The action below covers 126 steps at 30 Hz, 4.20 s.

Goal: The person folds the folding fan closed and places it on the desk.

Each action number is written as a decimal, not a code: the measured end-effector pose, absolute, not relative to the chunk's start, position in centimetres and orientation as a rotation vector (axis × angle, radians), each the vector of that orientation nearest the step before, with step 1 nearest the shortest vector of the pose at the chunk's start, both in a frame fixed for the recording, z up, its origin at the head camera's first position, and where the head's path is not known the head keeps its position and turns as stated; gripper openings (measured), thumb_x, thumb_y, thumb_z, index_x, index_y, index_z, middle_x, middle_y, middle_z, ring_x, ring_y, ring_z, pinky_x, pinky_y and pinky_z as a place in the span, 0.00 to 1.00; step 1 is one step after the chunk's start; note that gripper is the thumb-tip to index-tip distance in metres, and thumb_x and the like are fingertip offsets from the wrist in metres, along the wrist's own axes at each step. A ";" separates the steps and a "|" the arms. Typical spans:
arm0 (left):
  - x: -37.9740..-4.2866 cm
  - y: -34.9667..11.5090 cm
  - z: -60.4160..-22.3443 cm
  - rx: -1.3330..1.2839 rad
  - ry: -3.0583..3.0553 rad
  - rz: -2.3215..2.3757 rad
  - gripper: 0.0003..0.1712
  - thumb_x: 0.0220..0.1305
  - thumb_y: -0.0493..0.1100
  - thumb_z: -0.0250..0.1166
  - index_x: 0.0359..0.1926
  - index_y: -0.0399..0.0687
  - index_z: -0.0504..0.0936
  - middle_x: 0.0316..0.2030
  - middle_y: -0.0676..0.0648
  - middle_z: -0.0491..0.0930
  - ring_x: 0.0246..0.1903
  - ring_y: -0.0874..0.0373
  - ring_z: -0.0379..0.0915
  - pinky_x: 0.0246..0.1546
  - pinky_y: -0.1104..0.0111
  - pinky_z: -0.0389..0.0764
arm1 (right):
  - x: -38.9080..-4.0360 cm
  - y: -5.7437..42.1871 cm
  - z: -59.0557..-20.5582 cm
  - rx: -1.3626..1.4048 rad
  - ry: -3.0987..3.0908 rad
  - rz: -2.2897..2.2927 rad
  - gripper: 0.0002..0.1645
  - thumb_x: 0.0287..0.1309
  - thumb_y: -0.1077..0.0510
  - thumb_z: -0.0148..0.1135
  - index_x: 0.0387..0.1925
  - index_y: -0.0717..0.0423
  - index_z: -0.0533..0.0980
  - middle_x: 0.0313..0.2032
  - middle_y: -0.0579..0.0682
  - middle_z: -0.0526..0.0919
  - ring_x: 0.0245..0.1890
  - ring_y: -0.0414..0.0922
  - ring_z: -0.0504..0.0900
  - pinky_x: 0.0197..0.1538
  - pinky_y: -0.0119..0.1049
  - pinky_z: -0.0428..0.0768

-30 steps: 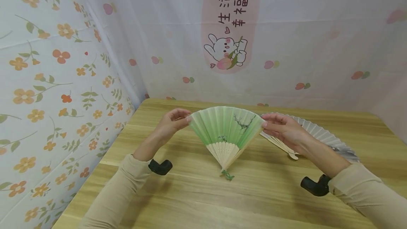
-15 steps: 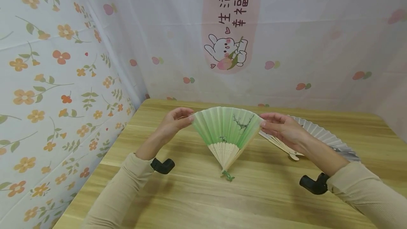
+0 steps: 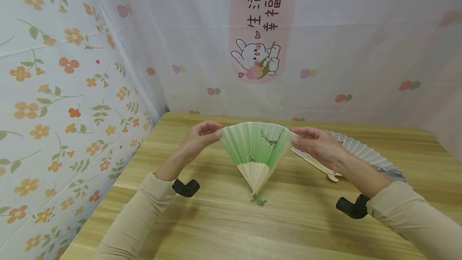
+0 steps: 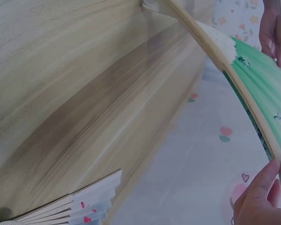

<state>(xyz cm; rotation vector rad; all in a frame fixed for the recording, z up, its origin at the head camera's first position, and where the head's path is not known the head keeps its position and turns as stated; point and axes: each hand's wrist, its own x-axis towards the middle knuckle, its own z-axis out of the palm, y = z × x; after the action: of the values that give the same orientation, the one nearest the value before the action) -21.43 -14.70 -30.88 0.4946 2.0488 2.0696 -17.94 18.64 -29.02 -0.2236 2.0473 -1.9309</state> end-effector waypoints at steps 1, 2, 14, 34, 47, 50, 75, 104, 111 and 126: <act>-21.4 -14.7 -30.9 0.501 2.050 2.069 0.14 0.59 0.34 0.57 0.47 0.35 0.71 0.38 0.49 0.72 0.41 0.58 0.70 0.50 0.65 0.72 | -18.0 18.5 -29.0 -0.227 2.041 -1.941 0.32 0.56 0.56 0.58 0.58 0.63 0.58 0.50 0.48 0.66 0.47 0.36 0.71 0.53 0.29 0.70; -21.4 -14.7 -30.9 0.508 2.049 2.069 0.14 0.59 0.34 0.57 0.47 0.36 0.71 0.38 0.49 0.72 0.41 0.58 0.70 0.49 0.65 0.72 | -18.0 18.4 -29.1 -0.226 2.034 -1.953 0.31 0.56 0.57 0.58 0.57 0.63 0.59 0.48 0.48 0.68 0.46 0.37 0.72 0.53 0.29 0.70; -21.4 -14.2 -30.8 0.512 2.021 2.077 0.15 0.59 0.32 0.57 0.47 0.33 0.69 0.38 0.49 0.71 0.41 0.58 0.70 0.50 0.64 0.71 | -18.0 17.6 -29.1 -0.216 2.019 -1.991 0.27 0.55 0.58 0.58 0.54 0.64 0.62 0.42 0.50 0.67 0.42 0.39 0.74 0.54 0.35 0.70; -21.5 -13.3 -30.4 0.438 1.983 2.117 0.17 0.59 0.30 0.56 0.50 0.29 0.67 0.39 0.47 0.70 0.39 0.58 0.72 0.46 0.62 0.75 | -18.2 17.1 -29.3 -0.216 2.041 -1.995 0.17 0.57 0.57 0.56 0.46 0.60 0.66 0.38 0.48 0.71 0.37 0.39 0.76 0.51 0.36 0.73; -21.7 -12.9 -30.5 0.471 1.925 2.144 0.19 0.59 0.29 0.55 0.51 0.26 0.64 0.38 0.47 0.70 0.38 0.58 0.71 0.47 0.61 0.74 | -18.4 16.8 -29.1 -0.186 1.928 -2.117 0.15 0.55 0.59 0.58 0.44 0.58 0.68 0.36 0.47 0.71 0.35 0.39 0.75 0.49 0.33 0.75; -21.7 -12.8 -30.5 0.465 1.921 2.151 0.18 0.59 0.29 0.55 0.50 0.27 0.65 0.38 0.47 0.70 0.38 0.58 0.71 0.47 0.61 0.74 | -18.3 16.6 -29.1 -0.184 1.911 -2.130 0.14 0.55 0.59 0.58 0.43 0.57 0.68 0.36 0.47 0.70 0.35 0.39 0.75 0.49 0.32 0.74; -21.6 -11.7 -29.8 0.507 1.888 2.182 0.15 0.59 0.28 0.54 0.48 0.26 0.66 0.36 0.48 0.71 0.35 0.59 0.72 0.46 0.61 0.75 | -18.7 15.5 -29.0 -0.174 1.836 -2.167 0.12 0.54 0.61 0.60 0.41 0.56 0.70 0.36 0.47 0.70 0.35 0.40 0.75 0.48 0.34 0.75; -21.3 -11.8 -29.5 0.539 1.870 2.177 0.14 0.59 0.28 0.53 0.47 0.25 0.66 0.36 0.48 0.71 0.35 0.59 0.72 0.49 0.57 0.72 | -18.9 15.0 -28.7 -0.182 1.818 -2.135 0.34 0.55 0.59 0.58 0.60 0.64 0.55 0.41 0.48 0.70 0.36 0.39 0.75 0.48 0.31 0.74; -21.2 -11.6 -29.4 0.527 1.859 2.170 0.10 0.60 0.29 0.54 0.44 0.35 0.71 0.37 0.48 0.72 0.37 0.58 0.73 0.50 0.57 0.71 | -18.8 15.0 -28.6 -0.211 1.850 -2.109 0.18 0.55 0.57 0.59 0.46 0.58 0.68 0.37 0.46 0.73 0.36 0.40 0.75 0.50 0.34 0.74; -20.9 -11.3 -29.8 0.581 1.870 2.099 0.12 0.61 0.34 0.54 0.46 0.34 0.72 0.40 0.48 0.74 0.44 0.57 0.72 0.52 0.63 0.69 | -18.6 15.0 -28.2 -0.261 1.845 -2.131 0.13 0.56 0.59 0.58 0.43 0.56 0.70 0.37 0.46 0.74 0.36 0.40 0.75 0.50 0.34 0.74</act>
<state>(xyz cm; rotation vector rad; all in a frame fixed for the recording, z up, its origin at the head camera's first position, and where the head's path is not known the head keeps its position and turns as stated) -20.85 -11.27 -29.83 0.5808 1.8697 2.0991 -18.57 14.95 -28.17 -0.2609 1.8446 -2.1312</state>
